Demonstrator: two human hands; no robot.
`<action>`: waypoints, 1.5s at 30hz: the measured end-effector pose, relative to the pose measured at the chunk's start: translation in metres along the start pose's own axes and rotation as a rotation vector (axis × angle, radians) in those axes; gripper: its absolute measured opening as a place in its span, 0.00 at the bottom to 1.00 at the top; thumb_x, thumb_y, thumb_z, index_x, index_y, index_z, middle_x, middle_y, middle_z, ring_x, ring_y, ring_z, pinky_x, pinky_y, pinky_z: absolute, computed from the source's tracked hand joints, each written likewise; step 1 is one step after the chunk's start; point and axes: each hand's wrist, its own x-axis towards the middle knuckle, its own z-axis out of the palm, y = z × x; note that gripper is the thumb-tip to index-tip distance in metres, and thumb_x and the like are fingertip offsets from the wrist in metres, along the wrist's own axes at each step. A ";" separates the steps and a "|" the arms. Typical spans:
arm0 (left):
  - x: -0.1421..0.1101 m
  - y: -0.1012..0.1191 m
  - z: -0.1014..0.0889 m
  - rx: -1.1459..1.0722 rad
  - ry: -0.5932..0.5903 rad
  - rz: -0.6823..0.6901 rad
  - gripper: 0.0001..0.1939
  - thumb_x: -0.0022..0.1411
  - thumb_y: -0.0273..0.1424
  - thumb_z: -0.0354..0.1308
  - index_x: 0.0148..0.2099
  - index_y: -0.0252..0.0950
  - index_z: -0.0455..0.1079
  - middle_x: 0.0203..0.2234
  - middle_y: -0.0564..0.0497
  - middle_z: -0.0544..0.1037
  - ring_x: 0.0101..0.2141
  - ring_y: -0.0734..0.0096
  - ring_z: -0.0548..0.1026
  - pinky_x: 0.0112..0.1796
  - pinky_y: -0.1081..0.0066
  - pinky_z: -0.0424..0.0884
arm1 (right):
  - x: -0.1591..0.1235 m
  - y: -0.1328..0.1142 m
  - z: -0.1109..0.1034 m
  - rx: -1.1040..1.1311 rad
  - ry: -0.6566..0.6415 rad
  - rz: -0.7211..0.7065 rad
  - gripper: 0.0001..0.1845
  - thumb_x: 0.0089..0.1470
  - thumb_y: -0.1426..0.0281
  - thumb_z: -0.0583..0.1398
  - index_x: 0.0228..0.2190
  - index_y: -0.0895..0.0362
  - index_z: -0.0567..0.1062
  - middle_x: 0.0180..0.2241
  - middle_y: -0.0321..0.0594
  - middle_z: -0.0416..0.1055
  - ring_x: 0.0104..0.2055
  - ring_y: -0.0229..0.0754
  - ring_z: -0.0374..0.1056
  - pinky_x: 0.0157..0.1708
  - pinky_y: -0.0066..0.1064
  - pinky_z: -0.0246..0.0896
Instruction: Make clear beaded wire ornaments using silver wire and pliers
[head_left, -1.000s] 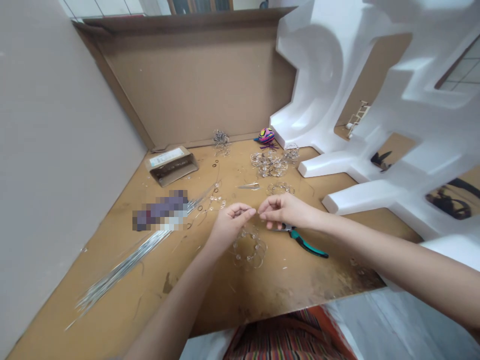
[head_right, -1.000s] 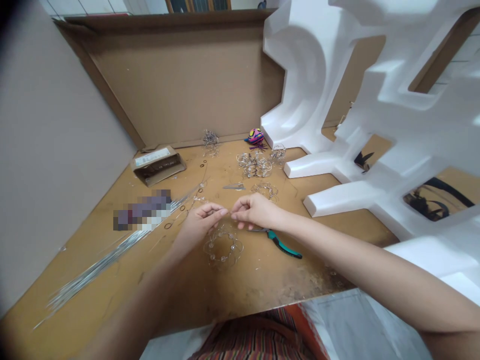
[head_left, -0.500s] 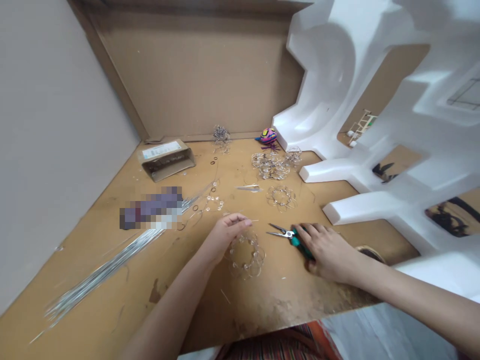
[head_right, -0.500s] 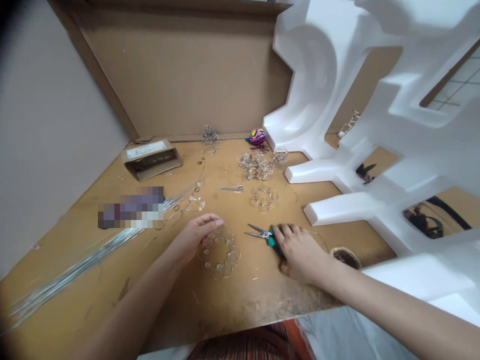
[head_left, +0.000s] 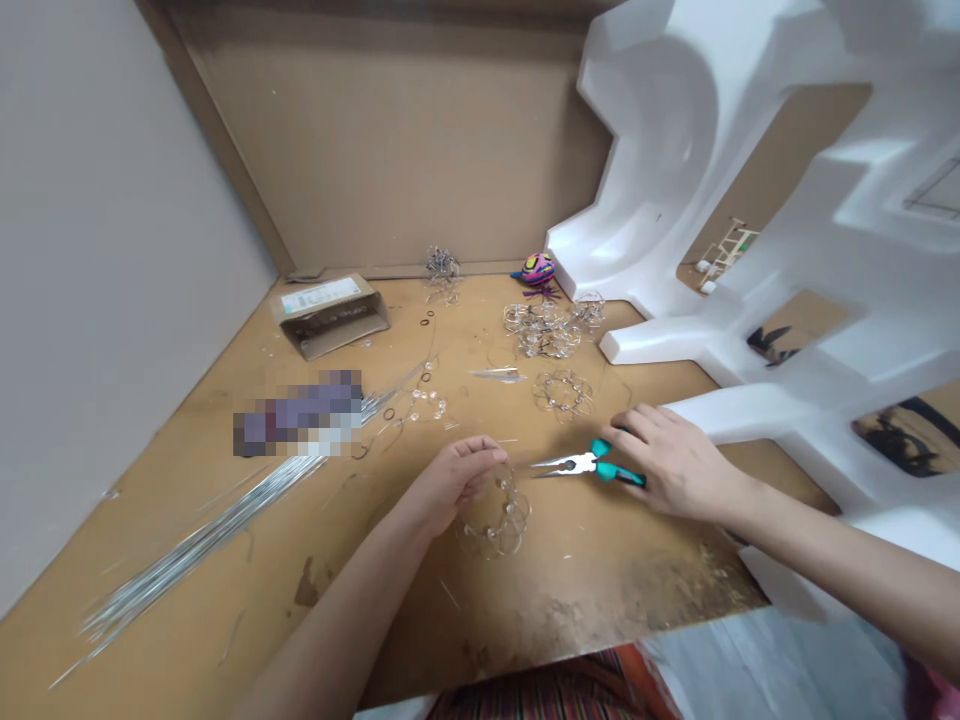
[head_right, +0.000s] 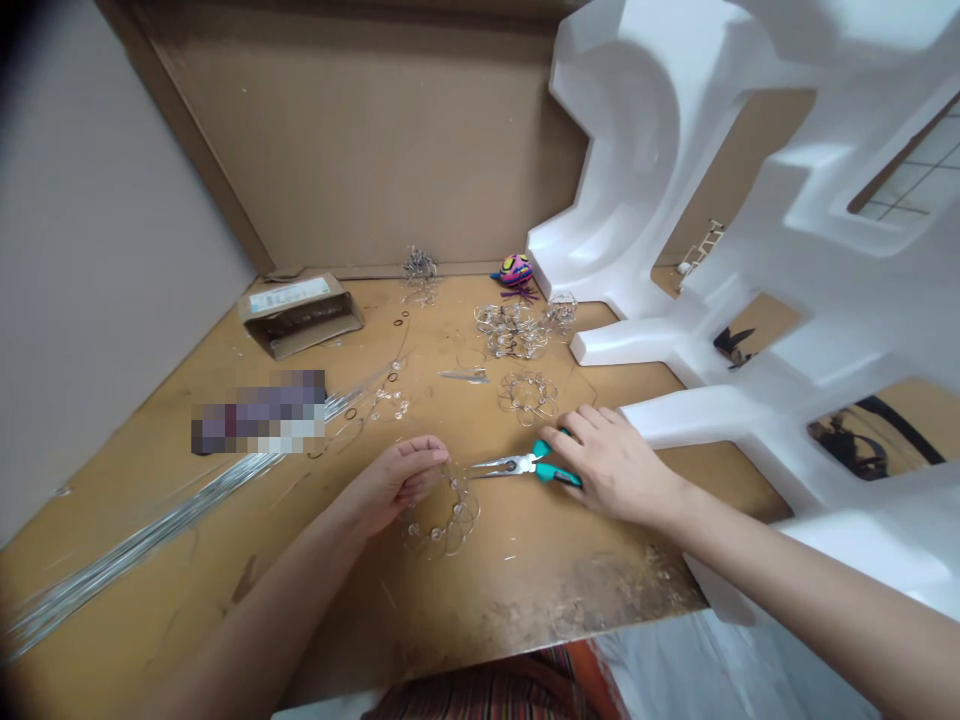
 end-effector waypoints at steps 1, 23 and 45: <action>-0.001 0.000 0.001 -0.009 -0.015 -0.012 0.09 0.53 0.32 0.59 0.28 0.33 0.64 0.12 0.63 0.50 0.14 0.85 0.43 0.16 0.78 0.38 | 0.003 0.002 -0.004 -0.046 0.016 -0.033 0.17 0.53 0.63 0.54 0.42 0.59 0.69 0.34 0.48 0.66 0.35 0.46 0.60 0.34 0.35 0.52; -0.007 0.002 0.004 -0.099 -0.161 -0.123 0.09 0.53 0.32 0.58 0.28 0.34 0.61 0.12 0.64 0.47 0.13 0.87 0.41 0.15 0.80 0.35 | 0.028 0.007 -0.029 -0.270 0.085 -0.266 0.13 0.58 0.73 0.49 0.45 0.56 0.66 0.35 0.45 0.68 0.34 0.44 0.58 0.31 0.34 0.47; -0.010 -0.002 0.022 0.536 0.038 0.174 0.14 0.52 0.40 0.56 0.27 0.33 0.65 0.16 0.58 0.61 0.18 0.81 0.58 0.20 0.78 0.53 | 0.033 0.002 -0.051 0.234 -0.447 -0.019 0.12 0.38 0.76 0.55 0.29 0.52 0.71 0.24 0.35 0.70 0.24 0.40 0.65 0.22 0.29 0.47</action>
